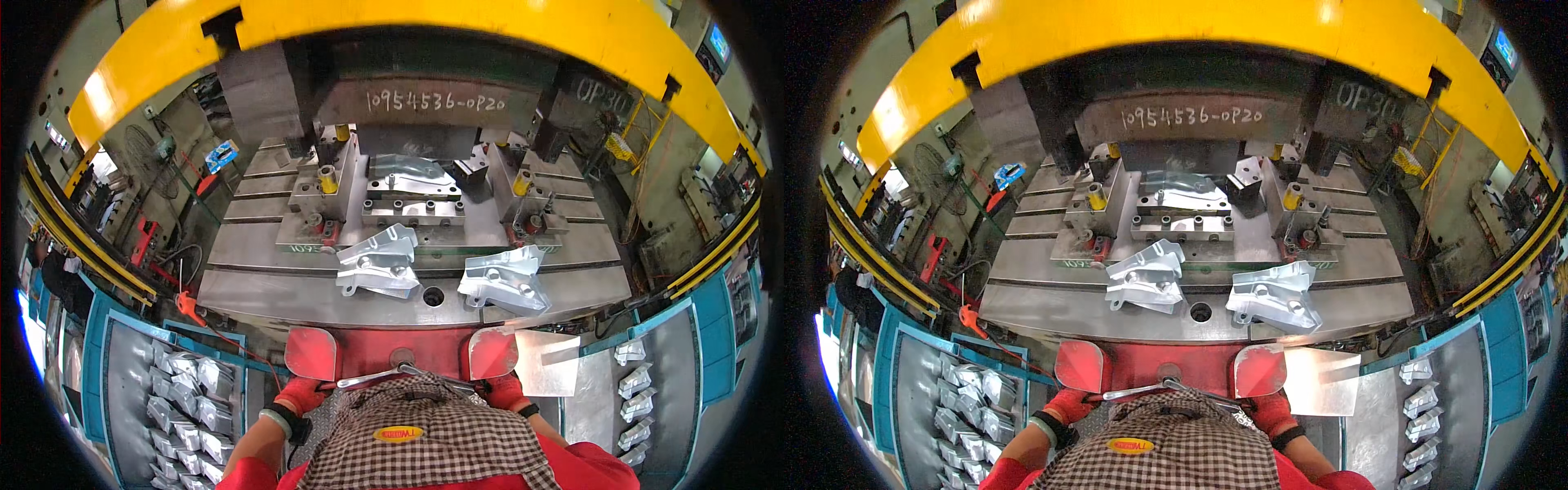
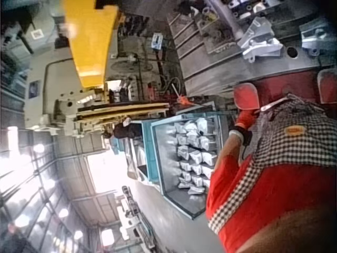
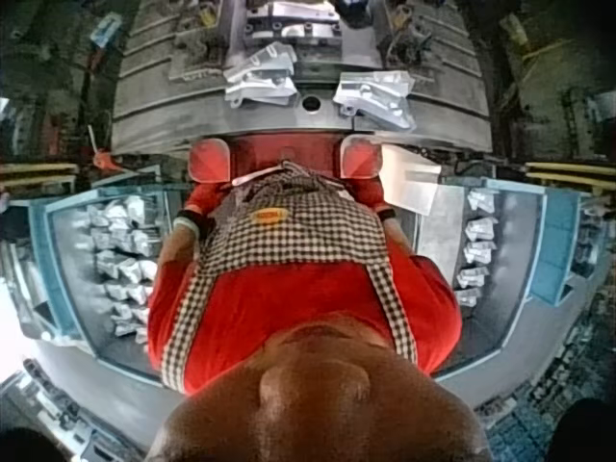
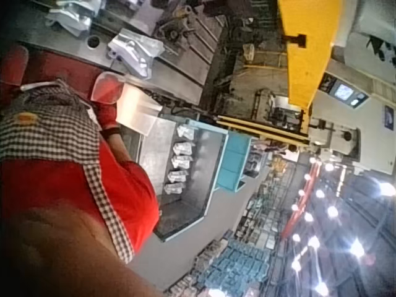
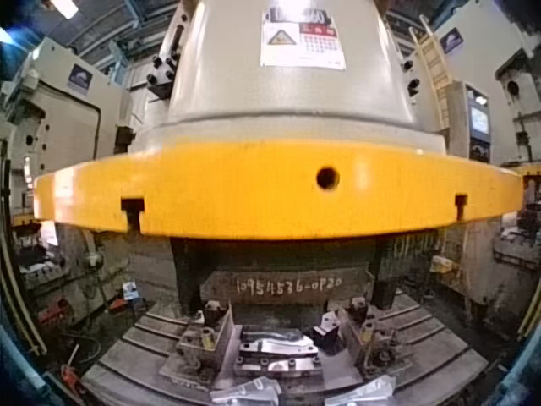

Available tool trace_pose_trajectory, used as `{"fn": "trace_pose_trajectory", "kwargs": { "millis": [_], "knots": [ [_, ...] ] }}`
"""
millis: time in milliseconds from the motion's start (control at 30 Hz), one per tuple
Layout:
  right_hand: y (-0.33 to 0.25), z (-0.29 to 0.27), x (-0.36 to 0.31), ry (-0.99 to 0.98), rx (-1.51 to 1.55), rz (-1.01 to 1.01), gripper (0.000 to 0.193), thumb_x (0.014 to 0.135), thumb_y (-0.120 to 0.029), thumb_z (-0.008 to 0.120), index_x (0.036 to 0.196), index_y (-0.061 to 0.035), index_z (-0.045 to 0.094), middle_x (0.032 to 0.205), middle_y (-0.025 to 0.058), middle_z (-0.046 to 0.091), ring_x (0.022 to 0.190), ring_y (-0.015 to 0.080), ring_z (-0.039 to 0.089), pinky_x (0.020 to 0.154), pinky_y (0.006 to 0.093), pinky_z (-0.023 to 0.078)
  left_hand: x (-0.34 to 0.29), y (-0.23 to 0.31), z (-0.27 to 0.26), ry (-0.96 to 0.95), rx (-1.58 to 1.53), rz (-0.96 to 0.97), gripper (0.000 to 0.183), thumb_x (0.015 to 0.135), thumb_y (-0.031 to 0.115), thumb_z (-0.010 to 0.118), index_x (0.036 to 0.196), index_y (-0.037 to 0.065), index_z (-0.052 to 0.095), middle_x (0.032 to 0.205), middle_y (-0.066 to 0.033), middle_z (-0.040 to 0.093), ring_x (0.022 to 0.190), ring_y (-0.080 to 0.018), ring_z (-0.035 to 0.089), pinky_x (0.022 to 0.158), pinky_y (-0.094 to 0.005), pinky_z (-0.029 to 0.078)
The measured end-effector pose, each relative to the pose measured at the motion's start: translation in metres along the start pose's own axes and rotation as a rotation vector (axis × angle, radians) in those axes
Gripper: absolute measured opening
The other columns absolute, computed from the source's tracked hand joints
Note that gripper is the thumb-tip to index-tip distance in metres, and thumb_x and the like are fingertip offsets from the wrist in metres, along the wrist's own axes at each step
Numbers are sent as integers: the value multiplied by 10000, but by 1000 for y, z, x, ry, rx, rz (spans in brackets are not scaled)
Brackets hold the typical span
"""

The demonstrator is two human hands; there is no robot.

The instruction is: Using tongs to place metal parts into a hydraulic press and remove them after stamping.

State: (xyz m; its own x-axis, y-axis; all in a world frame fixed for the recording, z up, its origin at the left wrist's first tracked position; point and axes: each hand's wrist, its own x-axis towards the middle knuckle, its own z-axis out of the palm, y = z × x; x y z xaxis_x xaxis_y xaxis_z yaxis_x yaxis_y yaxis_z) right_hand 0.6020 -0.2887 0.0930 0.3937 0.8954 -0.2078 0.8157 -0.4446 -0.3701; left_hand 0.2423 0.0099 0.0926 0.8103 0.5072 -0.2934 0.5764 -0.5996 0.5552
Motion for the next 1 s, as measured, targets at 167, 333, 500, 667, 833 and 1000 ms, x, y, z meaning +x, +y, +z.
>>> {"fn": "trace_pose_trajectory", "kwargs": {
  "millis": [167,333,500,667,833,1000],
  "knots": [
    [5,5,1,-37,12,-8,380,764,-399,587,1040,-138,596,1097,120,580,1048,327,514,865,428,407,2,-5,5,90,68,122,385,756,243,636,1109,108,560,1142,-158,564,1103,-342,496,887,-403,408],
    [-3,0,-2,35,13,3,401,767,-382,587,1081,-132,580,1122,129,567,1056,334,508,884,429,400,4,-11,9,147,64,204,368,758,238,630,1094,101,563,1147,-155,558,1102,-345,490,894,-418,397],
    [-9,1,-6,198,46,-90,354,776,-367,584,1053,-148,602,1116,115,571,1043,331,514,883,420,404,4,-19,18,132,-18,140,369,761,251,630,1089,94,571,1132,-156,565,1082,-345,504,890,-403,400],
    [-44,-36,-30,-39,467,251,294,802,-353,582,1024,-164,624,986,82,622,858,299,597,782,374,463,-18,18,-25,-78,-59,20,358,822,316,580,1108,101,575,1101,-146,587,1042,-311,541,880,-375,411],
    [-14,-15,-15,140,1436,123,254,873,-243,561,1028,-44,586,774,62,619,712,118,573,635,267,458,-10,28,-84,-180,-548,-203,289,888,314,513,1047,88,597,901,-63,635,784,-167,603,695,-302,466],
    [-35,-20,36,442,1356,257,233,917,-248,484,909,-24,549,583,14,504,443,107,477,399,232,380,74,64,-133,12,-788,-279,310,877,305,539,1044,45,567,711,1,568,604,-99,527,556,-247,423]
  ]
}}
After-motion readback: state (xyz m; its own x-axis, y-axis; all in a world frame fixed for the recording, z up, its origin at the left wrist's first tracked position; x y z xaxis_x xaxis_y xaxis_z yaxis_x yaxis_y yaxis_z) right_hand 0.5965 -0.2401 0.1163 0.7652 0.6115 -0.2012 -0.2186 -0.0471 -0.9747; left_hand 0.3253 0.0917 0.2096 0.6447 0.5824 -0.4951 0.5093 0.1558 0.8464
